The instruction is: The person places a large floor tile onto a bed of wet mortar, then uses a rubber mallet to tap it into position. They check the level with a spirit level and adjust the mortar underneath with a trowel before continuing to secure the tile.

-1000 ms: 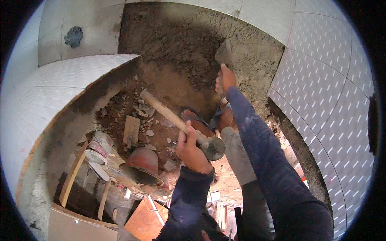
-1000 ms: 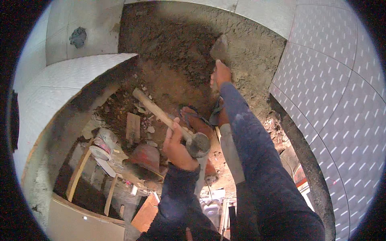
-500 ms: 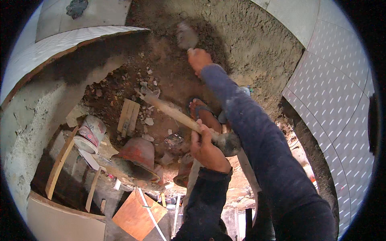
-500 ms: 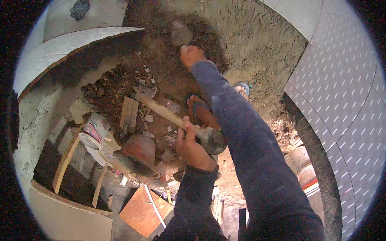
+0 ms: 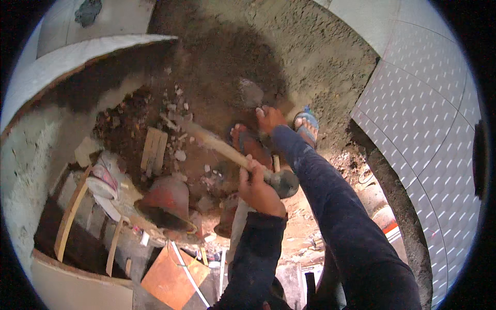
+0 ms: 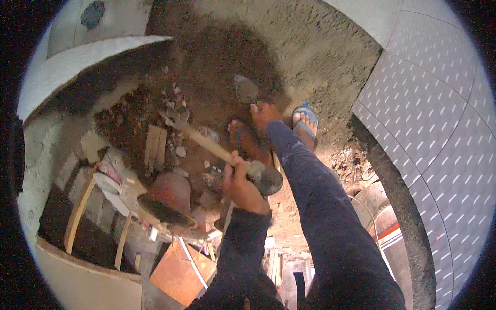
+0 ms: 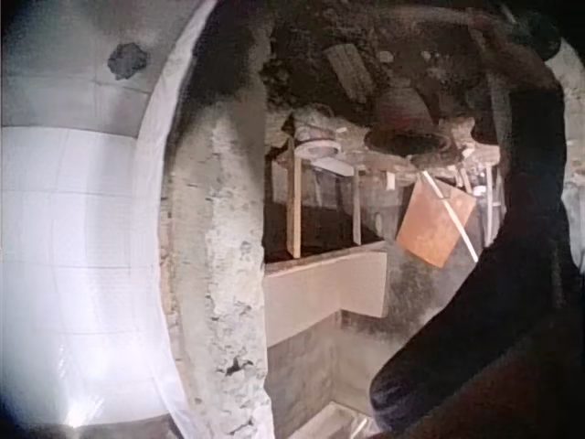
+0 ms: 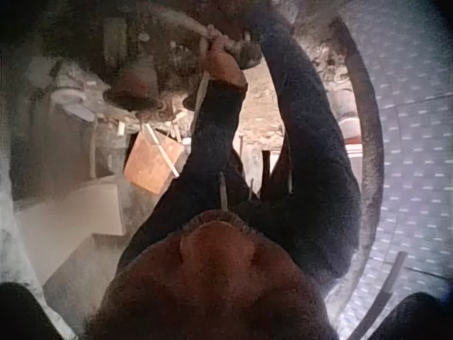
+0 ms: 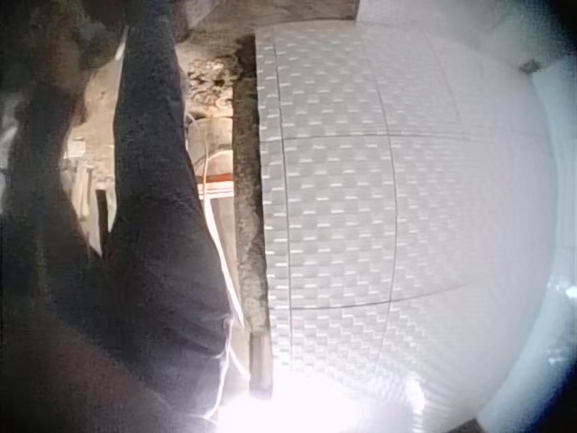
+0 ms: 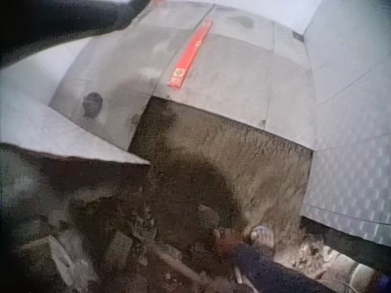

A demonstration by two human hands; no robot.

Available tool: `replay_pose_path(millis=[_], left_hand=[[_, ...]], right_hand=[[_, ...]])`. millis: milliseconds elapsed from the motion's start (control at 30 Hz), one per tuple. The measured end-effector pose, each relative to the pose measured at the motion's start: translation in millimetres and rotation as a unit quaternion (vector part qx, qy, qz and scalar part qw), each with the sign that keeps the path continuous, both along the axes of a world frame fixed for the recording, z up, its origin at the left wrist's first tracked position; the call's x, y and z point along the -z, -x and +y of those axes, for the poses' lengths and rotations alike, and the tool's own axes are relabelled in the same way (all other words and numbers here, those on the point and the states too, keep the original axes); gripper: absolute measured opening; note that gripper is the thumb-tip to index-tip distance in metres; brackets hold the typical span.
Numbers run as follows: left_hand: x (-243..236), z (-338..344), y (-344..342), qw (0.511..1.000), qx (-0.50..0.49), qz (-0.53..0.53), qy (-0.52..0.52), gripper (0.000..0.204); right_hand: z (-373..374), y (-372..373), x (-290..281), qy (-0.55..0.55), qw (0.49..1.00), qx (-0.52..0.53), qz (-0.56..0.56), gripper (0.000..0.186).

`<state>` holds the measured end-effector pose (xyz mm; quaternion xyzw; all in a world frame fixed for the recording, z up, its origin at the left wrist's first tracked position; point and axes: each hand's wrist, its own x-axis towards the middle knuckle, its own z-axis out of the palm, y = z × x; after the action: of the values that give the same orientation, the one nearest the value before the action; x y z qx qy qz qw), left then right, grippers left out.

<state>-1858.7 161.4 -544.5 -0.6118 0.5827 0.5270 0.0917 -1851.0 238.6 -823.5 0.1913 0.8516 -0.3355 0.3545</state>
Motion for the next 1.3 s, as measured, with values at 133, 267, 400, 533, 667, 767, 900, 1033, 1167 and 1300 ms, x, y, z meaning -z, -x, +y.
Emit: replay_pose_path(millis=[133, 267, 400, 533, 667, 767, 900, 1033, 1167, 1300], left_hand=[[7, 1, -30, 0.991, 0.1, 0.043, 0.083, 0.026], [11, 10, -42, 0.998, -0.015, 0.049, 0.04, 0.034], [51, 21, -99, 0.992, 0.086, -0.004, 0.093, 0.029], [70, 16, -106, 0.985, 0.169, -0.012, 0.01, 0.029], [77, 22, -115, 0.975, 0.211, -0.014, 0.07, 0.025], [53, -30, -122, 0.971, 0.129, 0.16, -0.126, 0.024], [61, -78, -178, 0.988, 0.077, 0.071, 0.111, 0.018], [156, -152, -397, 0.886, -0.401, 0.231, -0.016, 0.035], [60, -262, -344, 0.717, -0.676, 0.168, -0.003, 0.04], [43, -323, -370, 0.64, -0.736, 0.217, -0.05, 0.035]], right_hand=[[-10, 26, -68, -0.063, 0.977, -0.182, -0.095, 0.051], [46, 29, -123, -0.094, 0.993, -0.066, 0.041, 0.056], [109, 7, -116, -0.127, 0.985, -0.118, -0.022, 0.073], [72, -7, -159, 0.093, 0.985, -0.095, -0.108, 0.074], [43, -5, -153, 0.239, 0.953, -0.098, -0.158, 0.069], [18, 4, -118, 0.259, 0.951, -0.122, -0.113, 0.066], [6, 33, -74, 0.093, 0.973, -0.208, -0.025, 0.066], [-51, 31, -70, -0.047, 0.875, -0.478, 0.059, 0.061], [-10, 38, -172, -0.16, 0.881, -0.442, 0.05, 0.058], [57, 15, -256, -0.122, 0.876, -0.467, 0.011, 0.047]])
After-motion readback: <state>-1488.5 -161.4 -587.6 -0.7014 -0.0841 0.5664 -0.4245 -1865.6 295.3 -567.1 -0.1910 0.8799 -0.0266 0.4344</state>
